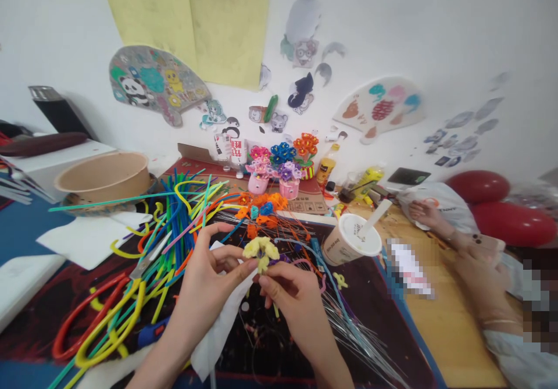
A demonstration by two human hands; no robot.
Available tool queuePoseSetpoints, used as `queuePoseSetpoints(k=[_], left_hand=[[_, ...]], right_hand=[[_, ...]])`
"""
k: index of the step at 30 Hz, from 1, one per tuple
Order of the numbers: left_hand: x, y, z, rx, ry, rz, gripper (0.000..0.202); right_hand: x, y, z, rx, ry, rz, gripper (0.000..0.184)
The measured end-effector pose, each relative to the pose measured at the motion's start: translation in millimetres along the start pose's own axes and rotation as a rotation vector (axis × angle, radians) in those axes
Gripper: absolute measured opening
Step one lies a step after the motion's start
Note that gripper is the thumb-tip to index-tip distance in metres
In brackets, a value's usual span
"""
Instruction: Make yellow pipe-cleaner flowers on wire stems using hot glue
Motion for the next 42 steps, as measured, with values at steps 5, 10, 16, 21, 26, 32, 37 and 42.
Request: queuePoseSetpoints(k=[5, 10, 16, 21, 26, 32, 37, 42], left_hand=[[-0.4, -3.6, -0.6, 0.016, -0.003, 0.008, 0.058], [-2.1, 1.7, -1.8, -0.007, 0.007, 0.012, 0.056], [0.0, 12.6, -6.3, -0.014, -0.025, 0.033, 0.056], [3.5, 15.8, -3.4, -0.016, 0.003, 0.042, 0.052], [3.6, 12.9, 0.4, -0.008, 0.031, 0.076, 0.050], [4.3, 11.3, -2.3, -0.008, -0.002, 0.066, 0.049], [6.0, 13.2, -6.4, 0.004, -0.041, 0.045, 0.045], [7.4, 14.5, -9.0, -0.001, -0.068, 0.003, 0.041]], right_hand=[[-0.2, -2.0, -0.4, -0.005, 0.011, -0.021, 0.015], [0.1, -3.5, -0.3, 0.007, -0.006, 0.011, 0.017], [2.5, -2.7, 0.9, -0.008, 0.005, -0.001, 0.018], [3.0, -3.2, 1.1, -0.032, 0.022, -0.021, 0.015], [1.6, -1.5, 0.5, -0.063, 0.024, -0.072, 0.014], [2.5, -0.2, 0.5, -0.090, 0.024, -0.085, 0.014], [3.5, -0.6, 0.6, -0.133, 0.019, -0.116, 0.015], [4.1, -2.1, 0.4, -0.177, 0.006, -0.130, 0.014]])
Point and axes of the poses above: each hand's wrist, its own z-axis towards the middle knuckle, its own x-axis out of the palm, y = z × x, the point moved 5 cm from there along z, towards the middle knuckle, and after that the axes turned 5 degrees about -x, right-handed, at the moved point
